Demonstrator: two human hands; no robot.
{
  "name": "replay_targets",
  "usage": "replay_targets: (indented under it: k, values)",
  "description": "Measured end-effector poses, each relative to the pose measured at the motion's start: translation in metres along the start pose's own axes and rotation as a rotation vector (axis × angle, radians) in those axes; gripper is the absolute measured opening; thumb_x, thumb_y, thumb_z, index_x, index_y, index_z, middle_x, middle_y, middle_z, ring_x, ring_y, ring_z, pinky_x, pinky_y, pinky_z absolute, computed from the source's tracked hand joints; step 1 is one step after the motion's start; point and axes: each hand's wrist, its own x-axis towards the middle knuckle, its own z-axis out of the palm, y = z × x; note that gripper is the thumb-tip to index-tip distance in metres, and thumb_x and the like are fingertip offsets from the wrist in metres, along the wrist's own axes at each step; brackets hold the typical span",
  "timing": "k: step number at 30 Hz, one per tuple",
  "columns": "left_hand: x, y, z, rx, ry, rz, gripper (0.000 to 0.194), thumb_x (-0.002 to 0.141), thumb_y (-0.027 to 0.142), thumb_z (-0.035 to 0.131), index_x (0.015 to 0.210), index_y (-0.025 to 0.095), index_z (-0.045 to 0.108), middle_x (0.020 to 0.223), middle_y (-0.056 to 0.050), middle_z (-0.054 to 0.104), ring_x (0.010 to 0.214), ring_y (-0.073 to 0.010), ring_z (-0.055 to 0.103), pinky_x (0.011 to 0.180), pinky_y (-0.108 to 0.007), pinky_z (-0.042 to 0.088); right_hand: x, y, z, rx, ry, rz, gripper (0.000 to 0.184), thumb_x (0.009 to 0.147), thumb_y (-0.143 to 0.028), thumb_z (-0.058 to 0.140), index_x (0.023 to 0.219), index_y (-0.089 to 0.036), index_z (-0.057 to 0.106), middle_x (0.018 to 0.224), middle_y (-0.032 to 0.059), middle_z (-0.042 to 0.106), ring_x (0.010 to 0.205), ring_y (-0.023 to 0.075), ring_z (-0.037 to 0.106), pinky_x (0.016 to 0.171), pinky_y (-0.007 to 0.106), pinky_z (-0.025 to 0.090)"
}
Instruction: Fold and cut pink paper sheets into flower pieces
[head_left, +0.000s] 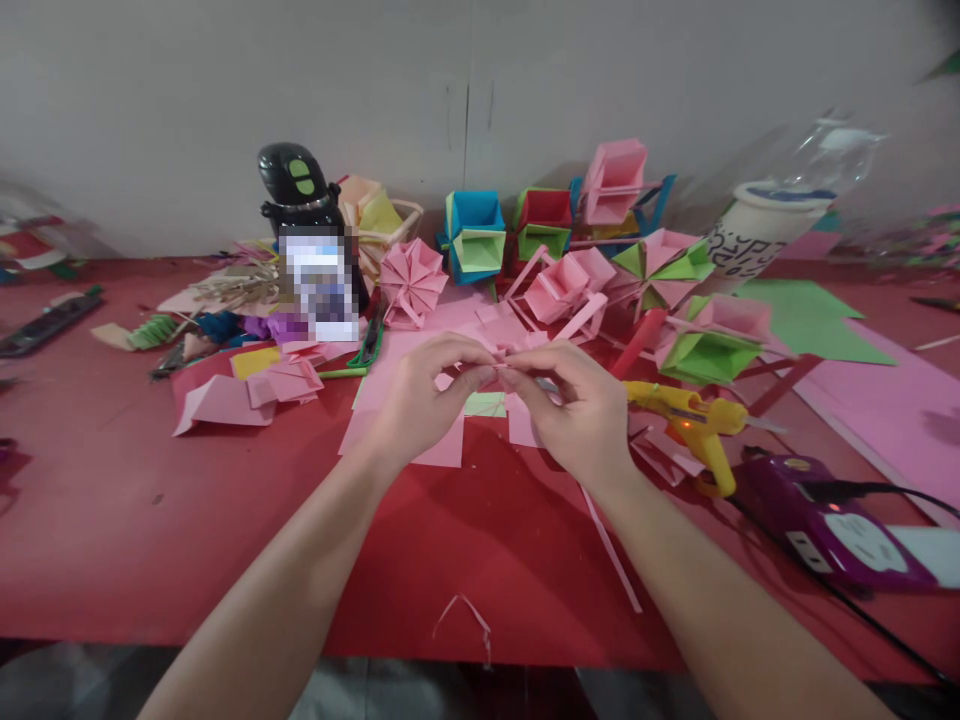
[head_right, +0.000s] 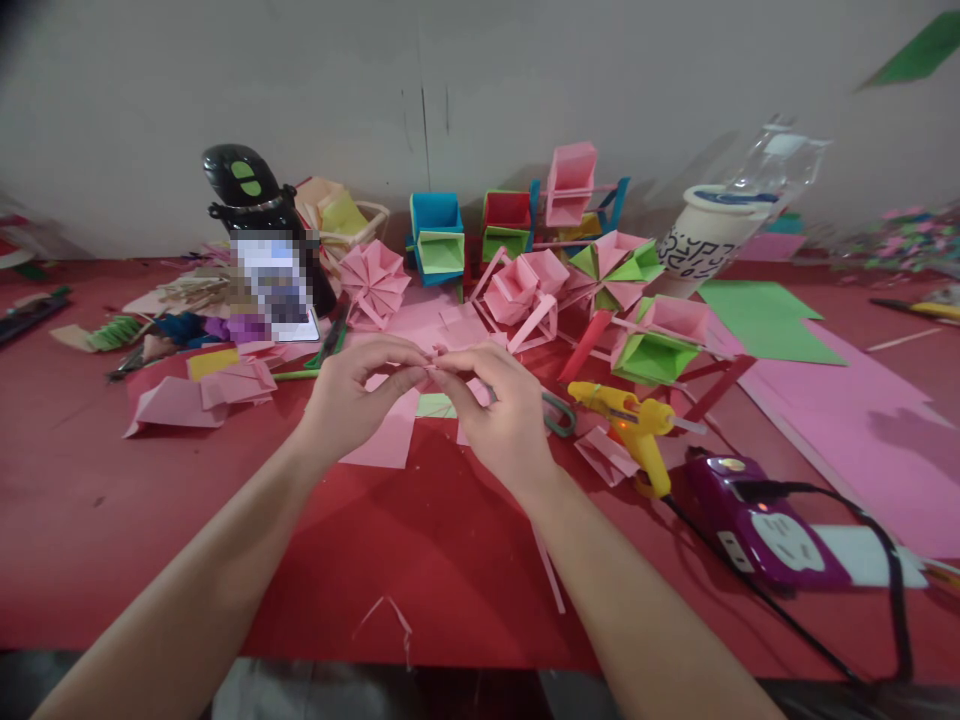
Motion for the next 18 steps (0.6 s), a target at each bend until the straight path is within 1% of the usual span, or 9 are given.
replay_targets:
  k: [5, 13, 16, 18]
  values:
    - [-0.0001, 0.0014, -0.0002, 0.012, 0.004, -0.003, 0.010, 0.093, 0.020, 0.064, 0.089, 0.023, 0.073, 0.094, -0.004, 0.075, 0.092, -0.0193, 0.069, 0.081, -0.032, 0.056, -0.0002, -0.0009, 0.0002, -0.020, -0.013, 0.019, 0.009, 0.092, -0.018, 0.069, 0.093, -0.026, 0.072, 0.091, 0.0013, 0.072, 0.087, 0.0188, 0.068, 0.079, 0.035, 0.056]
    - [-0.0013, 0.0040, 0.0001, 0.027, 0.033, -0.007, 0.012, 0.091, 0.016, 0.064, 0.084, 0.022, 0.072, 0.090, -0.003, 0.075, 0.088, -0.0184, 0.069, 0.080, -0.031, 0.055, -0.0005, -0.0007, 0.0012, -0.037, -0.023, 0.026, 0.005, 0.093, -0.022, 0.069, 0.094, -0.026, 0.072, 0.092, 0.0024, 0.072, 0.087, 0.0195, 0.068, 0.078, 0.036, 0.056]
    - [-0.0008, 0.0051, -0.0003, 0.030, 0.042, 0.001, 0.012, 0.090, 0.014, 0.064, 0.084, 0.022, 0.072, 0.089, -0.003, 0.076, 0.088, -0.0184, 0.069, 0.079, -0.031, 0.056, 0.0004, 0.0009, 0.0004, -0.064, -0.007, 0.002, 0.004, 0.091, -0.023, 0.071, 0.093, -0.026, 0.072, 0.094, 0.0029, 0.071, 0.092, 0.0203, 0.067, 0.082, 0.037, 0.056]
    - [-0.0006, 0.0056, -0.0004, 0.024, 0.047, 0.008, 0.011, 0.090, 0.014, 0.066, 0.084, 0.021, 0.072, 0.089, -0.003, 0.076, 0.087, -0.0181, 0.070, 0.079, -0.031, 0.056, 0.0010, 0.0024, -0.0006, -0.108, 0.017, -0.003, 0.004, 0.089, -0.024, 0.074, 0.091, -0.026, 0.073, 0.101, 0.0042, 0.069, 0.099, 0.0219, 0.066, 0.089, 0.040, 0.055]
